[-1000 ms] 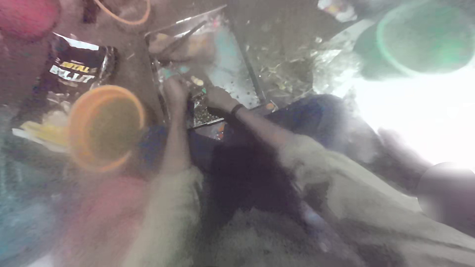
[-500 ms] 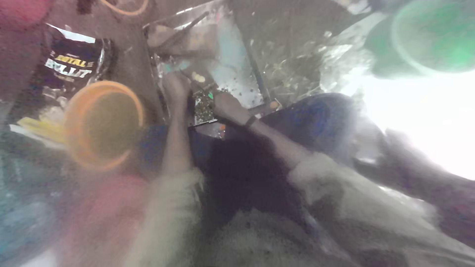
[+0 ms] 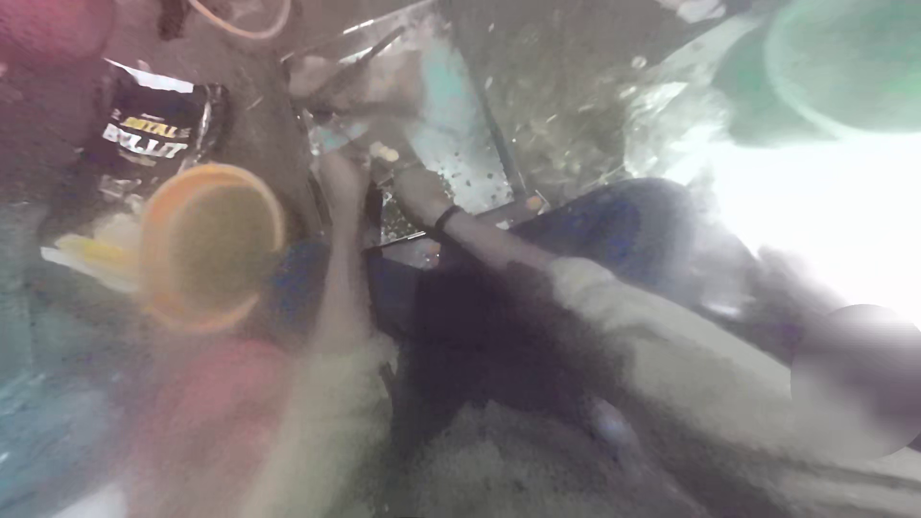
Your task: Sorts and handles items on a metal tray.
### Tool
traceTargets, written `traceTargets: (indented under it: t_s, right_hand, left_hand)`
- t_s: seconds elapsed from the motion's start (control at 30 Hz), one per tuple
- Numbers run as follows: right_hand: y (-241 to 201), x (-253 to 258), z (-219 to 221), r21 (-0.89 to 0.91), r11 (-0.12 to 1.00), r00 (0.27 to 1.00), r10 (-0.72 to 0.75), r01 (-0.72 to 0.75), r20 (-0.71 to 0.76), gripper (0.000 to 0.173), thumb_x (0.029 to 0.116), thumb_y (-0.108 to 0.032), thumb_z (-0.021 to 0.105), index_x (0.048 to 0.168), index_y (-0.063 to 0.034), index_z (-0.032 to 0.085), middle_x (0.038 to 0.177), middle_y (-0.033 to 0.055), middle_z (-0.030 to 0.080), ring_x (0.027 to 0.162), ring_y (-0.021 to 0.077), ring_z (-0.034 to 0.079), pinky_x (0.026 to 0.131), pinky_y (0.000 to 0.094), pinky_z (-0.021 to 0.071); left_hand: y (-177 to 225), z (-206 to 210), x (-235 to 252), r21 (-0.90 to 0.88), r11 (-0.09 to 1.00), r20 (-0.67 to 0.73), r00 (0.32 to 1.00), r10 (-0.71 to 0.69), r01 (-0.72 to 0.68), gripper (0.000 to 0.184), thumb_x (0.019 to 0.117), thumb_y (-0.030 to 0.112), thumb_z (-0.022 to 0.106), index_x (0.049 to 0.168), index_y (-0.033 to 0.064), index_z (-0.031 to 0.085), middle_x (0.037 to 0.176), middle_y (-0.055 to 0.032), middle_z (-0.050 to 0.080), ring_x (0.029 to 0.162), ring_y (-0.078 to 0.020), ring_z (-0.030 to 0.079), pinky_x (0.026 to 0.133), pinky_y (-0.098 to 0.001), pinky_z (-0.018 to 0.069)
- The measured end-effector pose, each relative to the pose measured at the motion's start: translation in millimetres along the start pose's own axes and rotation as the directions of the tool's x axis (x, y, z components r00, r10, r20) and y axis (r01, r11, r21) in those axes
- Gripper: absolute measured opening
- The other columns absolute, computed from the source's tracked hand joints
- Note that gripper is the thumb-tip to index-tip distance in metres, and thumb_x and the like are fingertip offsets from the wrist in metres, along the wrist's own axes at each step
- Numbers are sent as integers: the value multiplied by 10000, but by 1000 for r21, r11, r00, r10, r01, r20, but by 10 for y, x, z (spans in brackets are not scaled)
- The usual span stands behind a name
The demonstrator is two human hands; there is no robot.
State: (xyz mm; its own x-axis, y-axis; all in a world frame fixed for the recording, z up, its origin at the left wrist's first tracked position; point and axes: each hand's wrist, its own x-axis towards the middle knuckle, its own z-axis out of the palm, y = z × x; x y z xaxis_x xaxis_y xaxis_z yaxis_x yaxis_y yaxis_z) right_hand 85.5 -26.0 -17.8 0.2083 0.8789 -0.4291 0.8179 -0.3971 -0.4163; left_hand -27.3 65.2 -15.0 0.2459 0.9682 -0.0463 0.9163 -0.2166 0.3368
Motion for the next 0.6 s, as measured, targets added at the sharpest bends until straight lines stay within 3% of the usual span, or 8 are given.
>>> traceTargets:
  t_s: [0.1,0.2,0.3,0.4,0.53,0.6]
  right_hand:
    - [144,-59,90,-50,999,999,-8,6,-41,406,1033,-215,561,1396,-35,525,1041,249,711,962,461,712,769,637,575]
    - [237,-106,52,-65,997,999,-49,48,-7,404,981,-195,622,1326,1,542,1061,238,698,989,434,708,802,615,578]
    - [229,-119,-36,-5,998,998,-62,62,17,343,1020,-212,589,1271,20,606,1194,251,670,1101,423,680,882,611,568]
    - [167,-157,-59,-3,998,997,-68,68,36,313,1036,-266,559,1164,3,656,1126,235,696,1056,424,692,846,628,567]
    - [192,-236,15,-3,998,998,-61,61,0,396,1040,-259,521,1369,-40,555,1110,229,696,1056,428,692,833,619,574]
    - [236,-276,52,0,996,996,-89,89,-23,362,1024,-253,547,1298,-24,610,1118,226,692,1080,418,680,849,617,565]
  left_hand:
    - [49,-16,-31,19,1000,19,1000,20,-20,247,950,262,672,1128,126,774,1156,-153,747,1134,-351,692,1024,-640,499]
    - [78,-43,-45,28,1000,33,999,8,-9,219,931,262,666,1089,174,790,1116,-120,765,1096,-345,708,1000,-657,497]
    - [110,-92,-82,-7,1000,53,999,-13,14,229,926,246,696,1115,153,786,1149,-135,757,1127,-362,695,1022,-652,488]
    - [73,-50,-86,-27,999,31,999,-44,45,223,923,247,713,1095,125,786,1146,-149,752,1115,-364,700,1001,-627,523]
    - [125,-68,-79,4,997,56,996,-75,75,217,908,227,729,1081,106,780,1157,-168,741,1133,-368,688,1007,-612,526]
    - [177,-100,-82,37,994,84,991,-103,100,221,914,215,715,1090,94,768,1175,-182,731,1147,-382,680,1007,-610,520]
